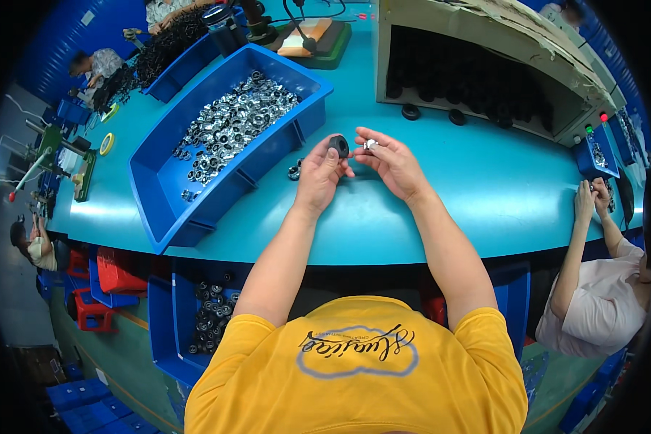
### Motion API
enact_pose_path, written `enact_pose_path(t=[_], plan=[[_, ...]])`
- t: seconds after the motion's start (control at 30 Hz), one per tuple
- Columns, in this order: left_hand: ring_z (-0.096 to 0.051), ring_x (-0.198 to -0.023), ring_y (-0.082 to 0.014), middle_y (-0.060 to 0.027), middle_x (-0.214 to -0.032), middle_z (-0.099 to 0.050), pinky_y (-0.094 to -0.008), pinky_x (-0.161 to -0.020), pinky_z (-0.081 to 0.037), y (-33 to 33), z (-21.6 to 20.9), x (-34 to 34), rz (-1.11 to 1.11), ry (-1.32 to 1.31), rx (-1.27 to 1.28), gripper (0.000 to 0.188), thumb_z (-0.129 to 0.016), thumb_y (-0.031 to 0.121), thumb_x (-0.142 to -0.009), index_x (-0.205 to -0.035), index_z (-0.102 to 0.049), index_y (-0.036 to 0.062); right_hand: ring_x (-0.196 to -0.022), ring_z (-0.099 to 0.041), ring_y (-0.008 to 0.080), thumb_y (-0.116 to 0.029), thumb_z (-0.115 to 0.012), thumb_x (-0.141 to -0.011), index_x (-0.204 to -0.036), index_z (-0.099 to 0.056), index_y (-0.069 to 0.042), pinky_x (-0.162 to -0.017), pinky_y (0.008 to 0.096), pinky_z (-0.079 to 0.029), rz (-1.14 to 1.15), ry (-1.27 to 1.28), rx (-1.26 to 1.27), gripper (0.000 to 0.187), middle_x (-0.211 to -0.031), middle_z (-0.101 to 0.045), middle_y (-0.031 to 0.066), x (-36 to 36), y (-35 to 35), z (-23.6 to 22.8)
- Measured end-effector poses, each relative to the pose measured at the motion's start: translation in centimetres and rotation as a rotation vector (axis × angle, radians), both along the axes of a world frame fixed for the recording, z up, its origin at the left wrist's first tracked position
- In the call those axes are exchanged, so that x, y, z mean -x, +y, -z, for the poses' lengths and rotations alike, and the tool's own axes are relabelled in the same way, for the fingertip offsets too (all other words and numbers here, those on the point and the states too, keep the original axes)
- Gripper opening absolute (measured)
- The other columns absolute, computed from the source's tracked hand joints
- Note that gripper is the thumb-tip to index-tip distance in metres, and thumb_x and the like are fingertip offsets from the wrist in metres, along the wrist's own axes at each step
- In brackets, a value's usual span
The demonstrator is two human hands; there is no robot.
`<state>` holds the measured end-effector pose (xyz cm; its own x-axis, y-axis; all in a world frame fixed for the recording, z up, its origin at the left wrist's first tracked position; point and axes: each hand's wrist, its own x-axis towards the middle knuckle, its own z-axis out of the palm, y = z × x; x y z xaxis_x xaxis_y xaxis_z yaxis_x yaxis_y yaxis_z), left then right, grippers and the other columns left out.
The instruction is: Assemble metal weights into plastic fidget spinner frames at a factory workbench.
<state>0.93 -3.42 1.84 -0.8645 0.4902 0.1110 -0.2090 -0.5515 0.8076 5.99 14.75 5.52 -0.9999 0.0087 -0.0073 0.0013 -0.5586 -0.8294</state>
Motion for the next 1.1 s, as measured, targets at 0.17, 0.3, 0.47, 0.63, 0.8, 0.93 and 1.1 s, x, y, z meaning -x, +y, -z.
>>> enact_pose_path(t=[0.17,0.3,0.47,0.63,0.8,0.93,1.1], plan=[[-0.063,-0.089,-0.0161,-0.0074,-0.108,-0.067,-0.0338,-0.075,-0.057,0.2,-0.3,-0.2,0.070,-0.041,-0.001,0.042,-0.060,0.031,-0.106,-0.137,-0.056,0.0022,-0.091,-0.068,0.0123,-0.004,-0.075,-0.089,-0.124,-0.069,-0.001,-0.082,0.0274,-0.057,0.117,0.088,-0.399,0.035,-0.121,-0.066,0.0095,-0.2,-0.4,0.6],[-0.064,-0.089,-0.0155,-0.0066,-0.107,-0.067,-0.0334,-0.075,-0.057,0.2,-0.4,-0.5,0.122,-0.050,0.011,0.040,-0.058,0.031,-0.107,-0.136,-0.056,0.0035,-0.085,-0.068,0.0126,-0.001,-0.083,-0.079,-0.109,-0.072,-0.002,-0.077,0.0269,-0.057,0.217,0.191,-0.505,0.032,-0.112,-0.066,0.0054,-0.1,-1.0,1.0],[-0.064,-0.089,-0.0149,-0.0065,-0.108,-0.067,-0.0335,-0.075,-0.057,0.1,-0.7,-0.6,0.159,-0.048,0.031,0.038,-0.055,0.031,-0.108,-0.135,-0.057,0.0041,-0.084,-0.068,0.0131,0.000,-0.085,-0.074,-0.103,-0.071,-0.002,-0.077,0.0271,-0.057,0.390,0.293,-0.699,0.032,-0.102,-0.065,0.0029,-0.3,-1.5,0.7],[-0.064,-0.090,-0.0159,-0.0067,-0.110,-0.068,-0.0350,-0.077,-0.056,-0.1,-0.1,-0.4,0.168,-0.047,-0.004,0.043,-0.054,0.034,-0.108,-0.138,-0.055,0.0033,-0.088,-0.069,0.0139,-0.001,-0.079,-0.085,-0.109,-0.071,0.001,-0.081,0.0275,-0.058,0.247,0.180,-0.454,0.026,-0.103,-0.066,0.0043,-0.2,-1.5,0.7],[-0.062,-0.087,-0.0163,-0.0080,-0.109,-0.067,-0.0351,-0.077,-0.056,-0.1,-0.4,-0.3,0.153,-0.037,-0.013,0.043,-0.050,0.034,-0.109,-0.138,-0.055,0.0017,-0.090,-0.069,0.0139,-0.003,-0.073,-0.093,-0.115,-0.071,0.003,-0.082,0.0278,-0.058,0.192,0.153,-0.321,0.022,-0.100,-0.071,0.0062,0.0,-0.9,0.5],[-0.063,-0.092,-0.0176,-0.0086,-0.112,-0.068,-0.0355,-0.079,-0.056,-0.1,-0.1,-0.2,0.130,-0.017,0.015,0.046,-0.049,0.035,-0.109,-0.138,-0.056,-0.0002,-0.090,-0.068,0.0129,-0.004,-0.075,-0.092,-0.112,-0.073,0.001,-0.082,0.0278,-0.058,0.130,0.112,-0.320,0.021,-0.095,-0.070,0.0036,-0.1,-0.7,0.6],[-0.066,-0.104,-0.0201,-0.0100,-0.120,-0.068,-0.0360,-0.084,-0.056,0.0,0.2,-0.3,0.132,0.043,0.071,0.046,-0.049,0.035,-0.110,-0.138,-0.056,-0.0009,-0.087,-0.067,0.0106,-0.003,-0.079,-0.087,-0.102,-0.076,-0.002,-0.076,0.0254,-0.056,0.248,0.223,-0.550,0.016,-0.093,-0.070,0.0032,-0.2,-1.3,1.2]])
